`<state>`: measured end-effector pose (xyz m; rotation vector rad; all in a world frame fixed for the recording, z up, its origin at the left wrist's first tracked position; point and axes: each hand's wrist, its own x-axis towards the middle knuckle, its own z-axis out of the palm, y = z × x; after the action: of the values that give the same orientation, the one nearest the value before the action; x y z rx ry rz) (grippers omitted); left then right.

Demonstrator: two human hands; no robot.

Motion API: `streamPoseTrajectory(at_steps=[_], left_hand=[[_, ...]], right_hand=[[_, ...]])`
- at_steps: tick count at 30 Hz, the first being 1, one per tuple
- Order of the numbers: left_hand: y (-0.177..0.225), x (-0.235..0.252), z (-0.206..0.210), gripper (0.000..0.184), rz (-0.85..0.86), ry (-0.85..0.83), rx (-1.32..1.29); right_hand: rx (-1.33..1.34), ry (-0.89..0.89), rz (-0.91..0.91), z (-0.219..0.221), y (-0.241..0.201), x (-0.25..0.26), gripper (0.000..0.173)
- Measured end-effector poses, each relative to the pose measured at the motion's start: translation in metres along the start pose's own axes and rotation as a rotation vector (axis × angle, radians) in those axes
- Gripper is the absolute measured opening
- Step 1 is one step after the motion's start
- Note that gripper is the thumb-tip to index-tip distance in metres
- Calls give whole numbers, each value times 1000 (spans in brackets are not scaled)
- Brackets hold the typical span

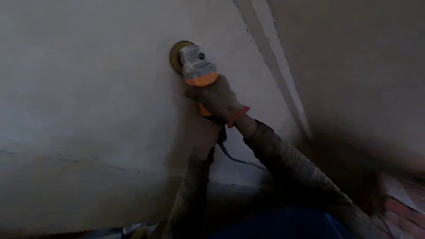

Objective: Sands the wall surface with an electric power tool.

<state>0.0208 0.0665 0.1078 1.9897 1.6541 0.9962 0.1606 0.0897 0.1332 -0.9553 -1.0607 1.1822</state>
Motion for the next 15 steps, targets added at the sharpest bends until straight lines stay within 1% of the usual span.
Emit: streamPoseTrajectory(at_steps=[1,2,3,4,5,6,7,8,10,12,13,15], left_hand=[[2,3,0,14,25,5,-15],[11,8,3,20,29,5,20],[18,9,5,31,3,-26,114],[19,8,11,41,-25,-59,146],[15,7,16,46,-40,-93,107],[7,4,21,45,-34,-100,25],[4,2,23,41,-23,-92,-18],[6,-1,21,33,-18,-70,-17],[21,-7,11,19,-49,-32,40],[26,-8,7,17,-82,-25,-12],[19,-10,10,23,-72,-53,-26],[-6,-11,26,46,-67,-133,-23]], right_hand=[[-1,-3,-23,0,-1,-1,44],[-3,1,-17,0,4,0,46],[5,20,6,-1,14,3,49],[13,47,41,-3,24,6,51],[23,71,68,-5,33,8,51],[24,89,80,-5,39,10,49],[18,96,86,-5,39,10,48],[9,84,81,-3,35,8,47],[-19,53,8,2,25,6,47],[-44,38,-40,5,23,7,48],[-57,49,-23,5,28,5,49],[-53,80,71,-3,47,0,49]])
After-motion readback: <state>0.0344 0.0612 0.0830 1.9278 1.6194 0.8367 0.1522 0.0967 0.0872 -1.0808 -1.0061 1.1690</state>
